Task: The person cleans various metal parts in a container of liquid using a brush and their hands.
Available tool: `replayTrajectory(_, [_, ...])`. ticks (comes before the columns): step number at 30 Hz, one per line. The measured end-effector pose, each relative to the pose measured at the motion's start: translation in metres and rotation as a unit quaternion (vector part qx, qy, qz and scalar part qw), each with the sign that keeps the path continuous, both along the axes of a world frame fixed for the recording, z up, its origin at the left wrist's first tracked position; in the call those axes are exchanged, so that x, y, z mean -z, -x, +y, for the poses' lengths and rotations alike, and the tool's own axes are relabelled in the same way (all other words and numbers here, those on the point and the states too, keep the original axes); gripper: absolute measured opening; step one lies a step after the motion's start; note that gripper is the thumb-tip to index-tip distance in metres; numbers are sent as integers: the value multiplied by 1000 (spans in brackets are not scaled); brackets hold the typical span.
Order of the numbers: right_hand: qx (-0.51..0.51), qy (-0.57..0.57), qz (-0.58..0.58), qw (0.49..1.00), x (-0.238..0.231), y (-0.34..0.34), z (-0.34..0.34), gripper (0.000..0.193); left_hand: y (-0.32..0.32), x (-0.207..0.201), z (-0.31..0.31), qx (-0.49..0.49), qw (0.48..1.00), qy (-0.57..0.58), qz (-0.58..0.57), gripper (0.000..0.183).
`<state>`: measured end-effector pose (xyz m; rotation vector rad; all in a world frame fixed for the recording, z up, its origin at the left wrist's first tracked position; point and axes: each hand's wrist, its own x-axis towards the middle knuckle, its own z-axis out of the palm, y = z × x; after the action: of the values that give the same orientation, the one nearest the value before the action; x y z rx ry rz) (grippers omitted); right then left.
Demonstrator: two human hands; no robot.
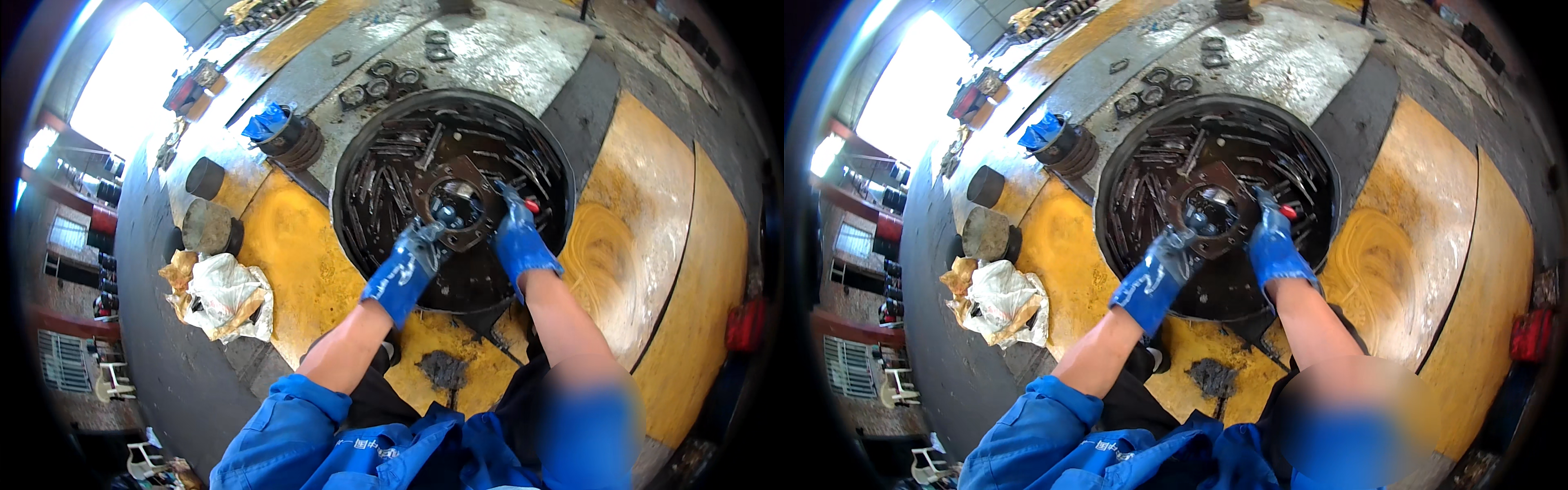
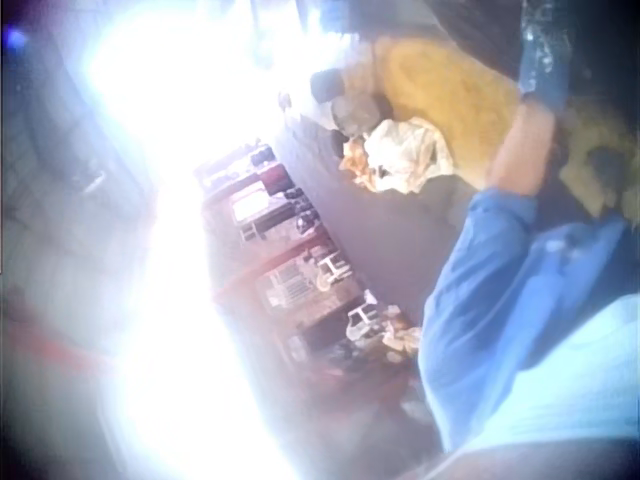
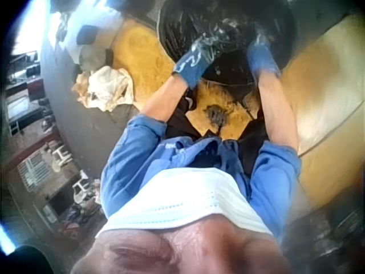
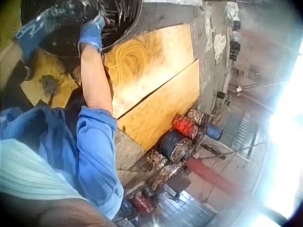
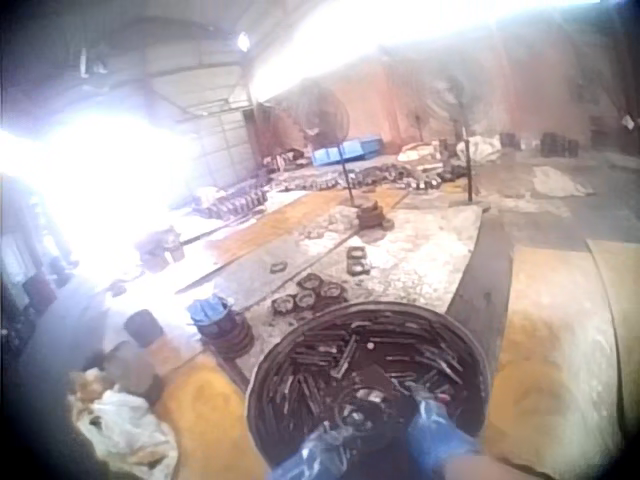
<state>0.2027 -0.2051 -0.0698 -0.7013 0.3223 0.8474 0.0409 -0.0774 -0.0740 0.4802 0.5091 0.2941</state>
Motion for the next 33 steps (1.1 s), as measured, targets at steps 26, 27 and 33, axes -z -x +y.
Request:
replayTrajectory(26, [-195,127,-402,886,-12,0,-22,26,12,-45,24,195,976,-56,81,45])
replayTrajectory(27, [-200,141,-400,883,-11,2,-23,26,9,-44,19,196,965,-137,105,44])
replayTrajectory(33, [-206,153,-403,879,18,-10,-17,26,10,-56,13,241,877,-399,116,41])
